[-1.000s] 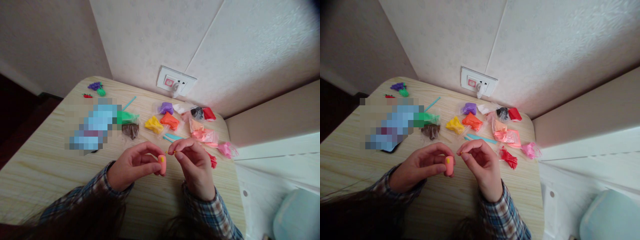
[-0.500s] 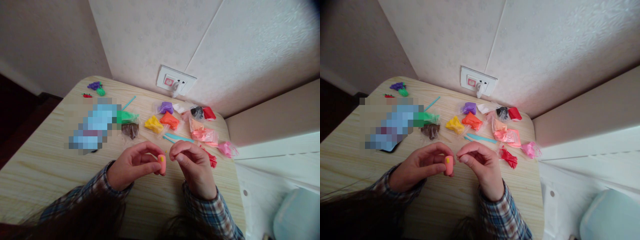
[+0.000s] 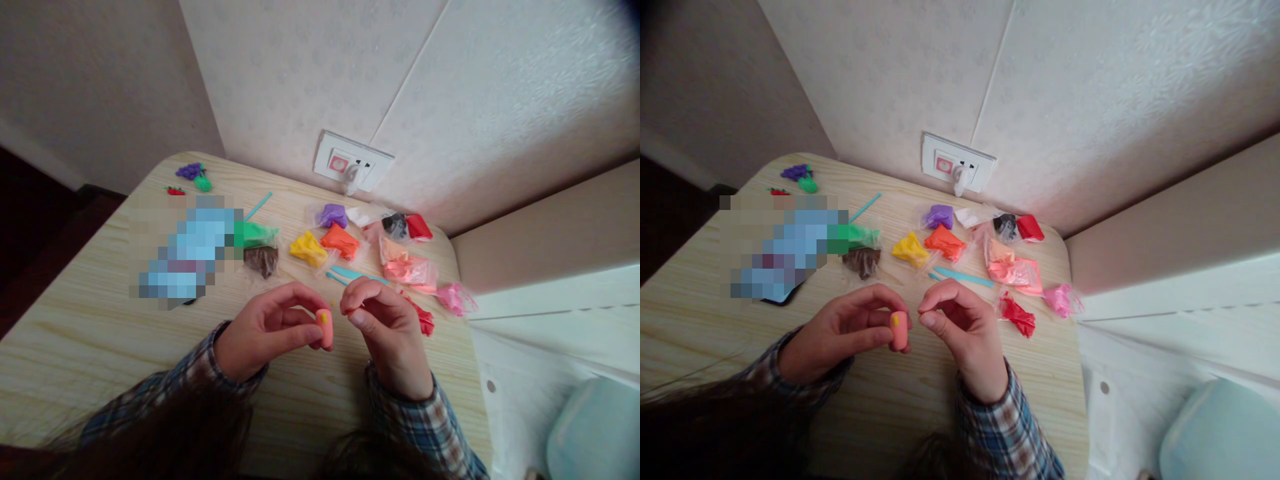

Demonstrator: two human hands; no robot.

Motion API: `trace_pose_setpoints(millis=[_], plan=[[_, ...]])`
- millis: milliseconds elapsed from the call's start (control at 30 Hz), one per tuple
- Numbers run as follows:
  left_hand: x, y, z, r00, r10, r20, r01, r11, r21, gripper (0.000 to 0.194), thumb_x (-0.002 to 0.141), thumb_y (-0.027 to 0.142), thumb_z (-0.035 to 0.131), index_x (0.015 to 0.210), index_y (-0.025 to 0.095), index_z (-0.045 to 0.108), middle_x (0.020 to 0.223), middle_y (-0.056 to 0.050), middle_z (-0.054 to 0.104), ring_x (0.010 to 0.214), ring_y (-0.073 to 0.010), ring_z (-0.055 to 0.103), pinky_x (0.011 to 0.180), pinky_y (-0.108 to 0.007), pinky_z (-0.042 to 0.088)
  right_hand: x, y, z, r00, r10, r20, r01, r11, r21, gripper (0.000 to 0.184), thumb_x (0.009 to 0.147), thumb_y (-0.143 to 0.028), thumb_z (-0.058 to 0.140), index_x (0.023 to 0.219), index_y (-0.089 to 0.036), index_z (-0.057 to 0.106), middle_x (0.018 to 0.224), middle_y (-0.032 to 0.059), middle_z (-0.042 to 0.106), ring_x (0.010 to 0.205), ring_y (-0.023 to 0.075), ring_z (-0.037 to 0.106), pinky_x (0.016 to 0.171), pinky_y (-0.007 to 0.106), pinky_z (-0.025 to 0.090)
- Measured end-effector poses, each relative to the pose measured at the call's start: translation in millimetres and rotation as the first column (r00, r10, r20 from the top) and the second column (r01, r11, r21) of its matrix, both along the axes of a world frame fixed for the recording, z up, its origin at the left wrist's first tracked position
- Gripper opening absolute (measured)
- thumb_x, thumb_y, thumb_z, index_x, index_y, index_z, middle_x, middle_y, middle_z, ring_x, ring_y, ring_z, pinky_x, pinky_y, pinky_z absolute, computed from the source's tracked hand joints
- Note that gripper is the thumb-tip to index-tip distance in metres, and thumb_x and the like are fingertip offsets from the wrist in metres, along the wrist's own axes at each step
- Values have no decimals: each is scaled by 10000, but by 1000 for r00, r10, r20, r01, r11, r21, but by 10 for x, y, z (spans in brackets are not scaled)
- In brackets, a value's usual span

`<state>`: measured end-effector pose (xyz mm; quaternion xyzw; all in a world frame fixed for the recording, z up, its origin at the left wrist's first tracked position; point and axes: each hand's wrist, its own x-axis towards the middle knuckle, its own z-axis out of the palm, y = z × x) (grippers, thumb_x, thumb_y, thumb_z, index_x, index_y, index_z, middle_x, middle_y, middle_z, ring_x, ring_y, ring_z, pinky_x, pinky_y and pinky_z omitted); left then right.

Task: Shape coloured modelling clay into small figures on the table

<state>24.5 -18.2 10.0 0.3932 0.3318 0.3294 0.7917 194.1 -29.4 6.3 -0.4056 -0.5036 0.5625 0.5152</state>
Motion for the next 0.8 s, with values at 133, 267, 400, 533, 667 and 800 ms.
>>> trace_pose_setpoints(millis=[133, 267, 400, 533, 667, 800], plan=[[-4, -3, 1, 1000, 3, -3, -3, 1000, -3, 179, 701, 190, 651, 842, 155, 547, 672, 6, 653, 654, -130, 617, 607, -231, 447, 3, 0, 13, 996, -20, 86, 19, 1000, 14, 98, 808, -252, 569, 732, -210, 614, 704, -4, 558, 702, 136, 509, 661, 270, 408], [-10, 0, 3, 1000, 18, -18, -18, 1000, 18, 201, 708, 217, 646, 869, 159, 540, 681, 3, 641, 649, -135, 616, 600, -236, 448, 11, 15, 16, 979, -79, 188, 74, 997, 31, 83, 772, -249, 611, 707, -207, 582, 676, -20, 527, 678, 126, 489, 640, 253, 397], [-8, 9, -2, 997, 62, -47, -60, 997, 42, 234, 714, 251, 639, 912, 167, 545, 720, -1, 624, 626, -136, 614, 581, -241, 452, 23, 40, 16, 940, -85, 330, 82, 996, 22, 75, 782, -256, 599, 732, -201, 593, 703, -12, 558, 701, 132, 510, 660, 259, 401], [-5, 15, -17, 996, 77, -48, -74, 995, 61, 202, 723, 255, 627, 893, 174, 556, 691, 6, 626, 638, -140, 604, 596, -249, 455, 18, 41, 20, 907, -71, 415, 67, 997, 25, 247, 848, -307, 495, 645, -178, 550, 639, -11, 527, 650, 124, 494, 625, 256, 374], [-9, 17, -24, 994, 89, -62, -85, 994, 68, 188, 737, 241, 614, 899, 166, 555, 679, 2, 632, 653, -137, 597, 604, -246, 445, -3, 31, 10, 905, -115, 410, 102, 993, 52, 225, 854, -309, 473, 667, -184, 476, 641, -21, 451, 623, 114, 430, 580, 246, 350], [-11, 17, -28, 993, 93, -67, -89, 994, 59, 209, 730, 233, 623, 913, 163, 549, 689, 5, 626, 663, -136, 596, 610, -246, 435, -11, 36, -9, 919, -118, 375, 98, 993, 73, 100, 826, -251, 525, 746, -192, 507, 710, -12, 484, 677, 120, 462, 620, 249, 386]])
